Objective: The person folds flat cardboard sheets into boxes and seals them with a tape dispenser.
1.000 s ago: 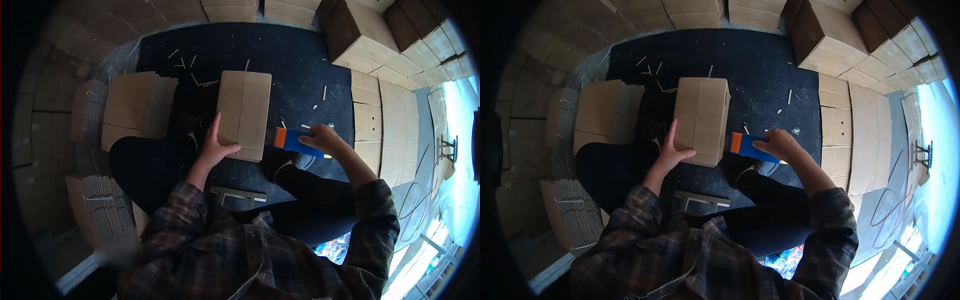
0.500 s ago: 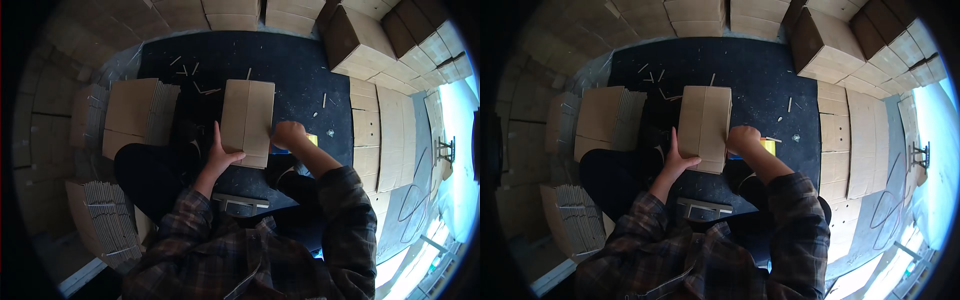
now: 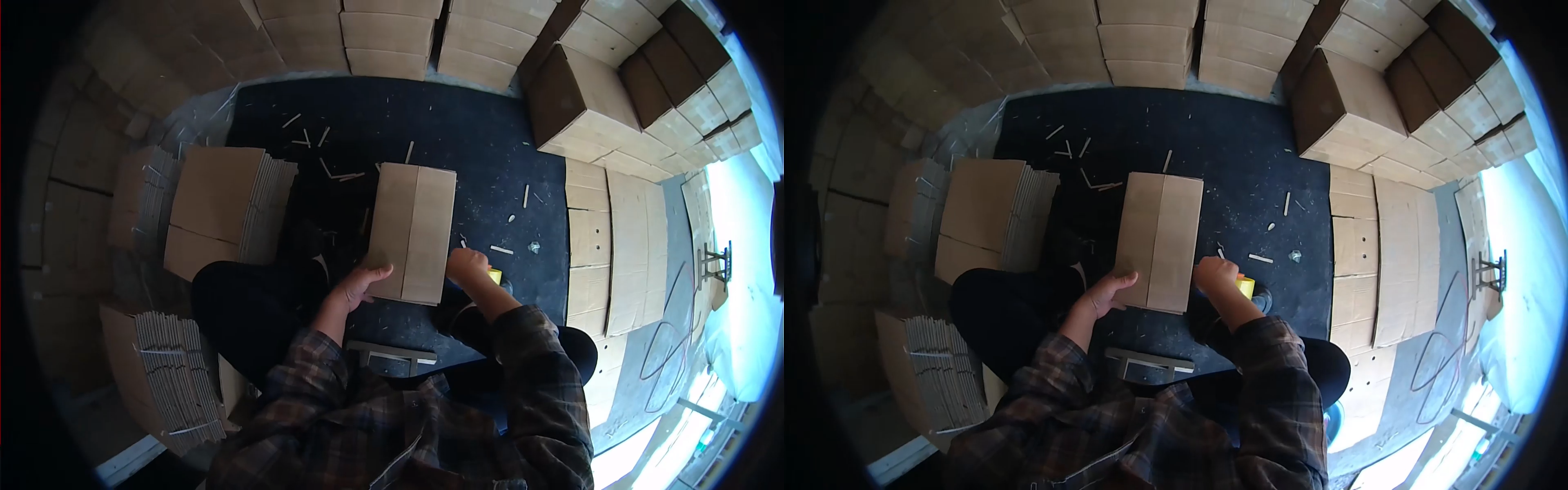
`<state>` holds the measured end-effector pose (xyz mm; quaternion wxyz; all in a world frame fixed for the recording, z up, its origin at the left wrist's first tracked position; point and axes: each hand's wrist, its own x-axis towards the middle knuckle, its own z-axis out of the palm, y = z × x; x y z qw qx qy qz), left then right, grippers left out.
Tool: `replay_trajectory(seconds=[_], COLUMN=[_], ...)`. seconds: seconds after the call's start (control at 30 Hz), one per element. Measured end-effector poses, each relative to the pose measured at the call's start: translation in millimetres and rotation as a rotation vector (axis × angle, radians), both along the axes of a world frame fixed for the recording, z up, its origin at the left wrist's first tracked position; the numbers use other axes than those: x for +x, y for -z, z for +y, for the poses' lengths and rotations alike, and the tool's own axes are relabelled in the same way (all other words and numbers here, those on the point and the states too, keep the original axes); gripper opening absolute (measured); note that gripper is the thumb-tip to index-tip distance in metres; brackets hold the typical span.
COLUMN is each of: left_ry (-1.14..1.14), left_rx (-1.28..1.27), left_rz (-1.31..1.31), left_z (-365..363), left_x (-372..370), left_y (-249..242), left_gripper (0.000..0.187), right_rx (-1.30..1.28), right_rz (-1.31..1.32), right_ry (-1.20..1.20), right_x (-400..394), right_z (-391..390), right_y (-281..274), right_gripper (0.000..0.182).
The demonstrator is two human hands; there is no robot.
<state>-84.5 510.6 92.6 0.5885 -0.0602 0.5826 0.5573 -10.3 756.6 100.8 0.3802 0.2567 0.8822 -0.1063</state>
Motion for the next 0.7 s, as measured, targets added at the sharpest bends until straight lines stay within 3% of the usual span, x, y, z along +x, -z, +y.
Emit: replay_trajectory(seconds=[0.07, 0.17, 0.27, 0.4, 0.53, 0.7], left_ry=[-0.238, -0.438, -0.435, -0.452, -0.495, -0.474], left_rx=[-0.202, -0.155, -0.044, 0.089, 0.117, -0.064], left_rz=[0.048, -0.103, -0.404, -0.487, -0.419, -0.270], left_z=[7.0, -1.5, 5.6, 19.3, 21.0, 7.7], left_x=[17.6, 43.1, 67.5, 80.5, 79.4, 69.1], left_y=[-27.1, -24.0, -39.6, -31.1, -27.3, -34.1], left_gripper=[0.090, 0.106, 0.109, 0.107, 0.101, 0.082], right_rx=[-0.003, 0.137, 0.283, 0.397, 0.169, 0.119], right_rz=[0.122, 0.267, 0.508, 0.782, 0.612, 0.572], right_ry=[0.106, 0.192, 0.086, -0.075, -0.187, -0.202], right_x=[-9.9, -40.3, -78.1, -123.2, -145.1, -112.5], right_z=[21.3, 63.1, 91.5, 100.9, 92.3, 101.9], right_y=[-22.0, -39.4, -51.6, -71.0, -80.1, -94.0], right_gripper=[0.041, 0.046, 0.041, 0.042, 0.044, 0.039])
